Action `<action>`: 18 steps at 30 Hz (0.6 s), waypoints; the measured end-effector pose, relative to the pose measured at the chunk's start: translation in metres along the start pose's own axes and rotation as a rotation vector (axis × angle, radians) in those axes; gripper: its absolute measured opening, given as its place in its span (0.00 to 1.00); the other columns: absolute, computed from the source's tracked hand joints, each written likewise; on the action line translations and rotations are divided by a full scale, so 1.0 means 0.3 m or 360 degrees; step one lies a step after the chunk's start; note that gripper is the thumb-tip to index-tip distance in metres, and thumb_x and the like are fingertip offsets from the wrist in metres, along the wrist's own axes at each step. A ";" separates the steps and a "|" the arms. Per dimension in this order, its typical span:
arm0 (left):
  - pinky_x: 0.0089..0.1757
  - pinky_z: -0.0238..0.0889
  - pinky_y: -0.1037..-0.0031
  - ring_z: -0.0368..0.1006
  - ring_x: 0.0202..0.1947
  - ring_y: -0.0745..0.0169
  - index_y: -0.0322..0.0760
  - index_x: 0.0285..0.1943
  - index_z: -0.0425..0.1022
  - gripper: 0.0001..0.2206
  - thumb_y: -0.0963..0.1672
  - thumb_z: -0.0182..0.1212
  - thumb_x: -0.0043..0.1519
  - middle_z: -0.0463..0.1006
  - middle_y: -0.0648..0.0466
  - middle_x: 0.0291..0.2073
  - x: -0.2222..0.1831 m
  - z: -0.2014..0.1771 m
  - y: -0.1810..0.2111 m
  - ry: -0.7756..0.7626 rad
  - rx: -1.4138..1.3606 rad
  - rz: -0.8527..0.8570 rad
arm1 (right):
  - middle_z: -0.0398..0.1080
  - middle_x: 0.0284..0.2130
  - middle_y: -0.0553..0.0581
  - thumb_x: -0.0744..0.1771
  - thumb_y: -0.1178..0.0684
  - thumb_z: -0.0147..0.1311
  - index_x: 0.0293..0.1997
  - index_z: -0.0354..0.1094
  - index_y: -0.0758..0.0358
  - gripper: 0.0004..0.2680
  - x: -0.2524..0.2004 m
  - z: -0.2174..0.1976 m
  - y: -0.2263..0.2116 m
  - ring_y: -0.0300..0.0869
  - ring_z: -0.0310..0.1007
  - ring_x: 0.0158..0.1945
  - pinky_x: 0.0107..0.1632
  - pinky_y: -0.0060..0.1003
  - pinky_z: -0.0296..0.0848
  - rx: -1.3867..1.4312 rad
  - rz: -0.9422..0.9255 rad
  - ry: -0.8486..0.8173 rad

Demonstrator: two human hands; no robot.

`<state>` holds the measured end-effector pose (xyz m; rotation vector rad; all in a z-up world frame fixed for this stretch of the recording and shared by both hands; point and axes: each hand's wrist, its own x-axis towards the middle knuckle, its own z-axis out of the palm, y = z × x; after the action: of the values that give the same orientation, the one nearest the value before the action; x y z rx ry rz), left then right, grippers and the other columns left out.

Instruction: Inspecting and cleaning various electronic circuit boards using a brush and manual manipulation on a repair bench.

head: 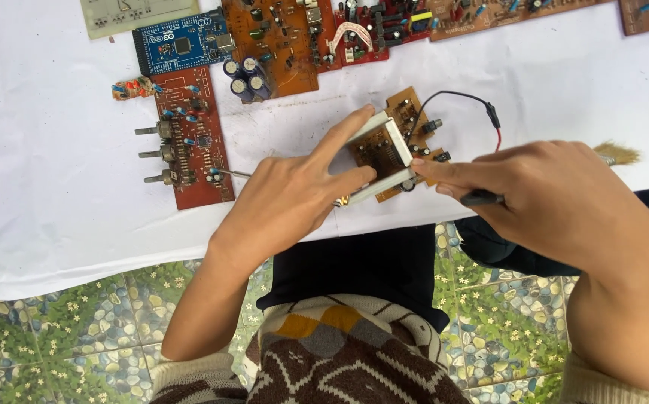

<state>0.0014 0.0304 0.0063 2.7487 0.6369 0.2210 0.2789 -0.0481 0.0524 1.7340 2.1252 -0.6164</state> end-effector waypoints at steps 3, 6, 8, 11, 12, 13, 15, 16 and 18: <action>0.14 0.57 0.79 0.61 0.10 0.66 0.41 0.56 0.75 0.23 0.28 0.59 0.57 0.48 0.39 0.77 0.002 0.001 0.003 0.0057 -0.0051 0.0040 | 0.82 0.32 0.39 0.64 0.53 0.57 0.77 0.46 0.19 0.33 -0.015 0.030 0.014 0.39 0.82 0.22 0.18 0.41 0.70 -0.0080 -0.0067 -0.0036; 0.13 0.63 0.85 0.68 0.13 0.67 0.38 0.63 0.74 0.26 0.28 0.63 0.58 0.47 0.37 0.77 -0.003 0.011 0.007 0.0048 -0.0105 0.0051 | 0.80 0.24 0.38 0.64 0.56 0.56 0.76 0.49 0.26 0.32 -0.043 0.093 0.044 0.34 0.79 0.19 0.16 0.33 0.74 -0.0110 -0.0205 0.0084; 0.13 0.60 0.84 0.65 0.14 0.69 0.39 0.65 0.74 0.26 0.28 0.61 0.59 0.45 0.37 0.77 -0.018 0.010 0.013 0.0041 -0.0084 0.0025 | 0.76 0.21 0.35 0.62 0.58 0.54 0.78 0.42 0.27 0.36 -0.061 0.118 0.055 0.32 0.75 0.20 0.16 0.31 0.70 -0.0279 -0.0220 0.0055; 0.17 0.55 0.80 0.59 0.16 0.73 0.41 0.59 0.76 0.19 0.30 0.61 0.64 0.48 0.38 0.77 -0.028 -0.003 0.021 0.0116 0.0070 -0.0007 | 0.70 0.17 0.34 0.59 0.61 0.53 0.81 0.36 0.28 0.41 -0.076 0.126 0.067 0.33 0.71 0.21 0.19 0.29 0.69 -0.0508 -0.0287 0.0018; 0.20 0.53 0.78 0.56 0.18 0.73 0.42 0.52 0.78 0.13 0.32 0.62 0.68 0.51 0.40 0.77 -0.031 -0.011 0.025 0.0199 0.0211 -0.0012 | 0.68 0.17 0.35 0.58 0.62 0.53 0.81 0.37 0.29 0.42 -0.083 0.123 0.070 0.35 0.71 0.22 0.21 0.29 0.74 -0.0564 -0.0336 0.0019; 0.20 0.53 0.78 0.56 0.18 0.73 0.42 0.52 0.78 0.13 0.32 0.62 0.68 0.51 0.40 0.77 -0.030 -0.016 0.026 0.0184 0.0192 -0.0017 | 0.68 0.17 0.35 0.58 0.62 0.53 0.81 0.37 0.29 0.42 -0.082 0.123 0.076 0.35 0.71 0.22 0.21 0.29 0.74 -0.0552 -0.0341 -0.0002; 0.22 0.47 0.77 0.50 0.19 0.72 0.44 0.47 0.77 0.07 0.37 0.61 0.76 0.55 0.44 0.77 -0.023 -0.026 0.027 0.0215 0.0300 0.0007 | 0.68 0.19 0.36 0.51 0.60 0.67 0.81 0.41 0.36 0.49 -0.084 0.119 0.089 0.36 0.70 0.23 0.25 0.30 0.74 -0.0567 -0.0487 0.0048; 0.22 0.47 0.77 0.50 0.19 0.72 0.44 0.47 0.77 0.07 0.37 0.61 0.76 0.55 0.44 0.77 -0.019 -0.027 0.027 0.0211 0.0284 0.0010 | 0.68 0.19 0.36 0.51 0.60 0.67 0.81 0.41 0.36 0.49 -0.086 0.120 0.092 0.36 0.70 0.23 0.25 0.30 0.74 -0.0563 -0.0482 0.0034; 0.23 0.46 0.77 0.47 0.18 0.72 0.44 0.38 0.73 0.13 0.43 0.62 0.79 0.61 0.47 0.75 -0.008 -0.033 0.025 0.0258 0.0277 0.0019 | 0.68 0.17 0.37 0.53 0.66 0.60 0.81 0.41 0.36 0.47 -0.080 0.121 0.105 0.37 0.68 0.22 0.24 0.31 0.72 -0.0408 -0.0528 0.0002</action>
<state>0.0000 0.0255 0.0179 2.9232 0.7123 0.4131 0.3139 -0.0820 0.0299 1.2606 2.3931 -0.4000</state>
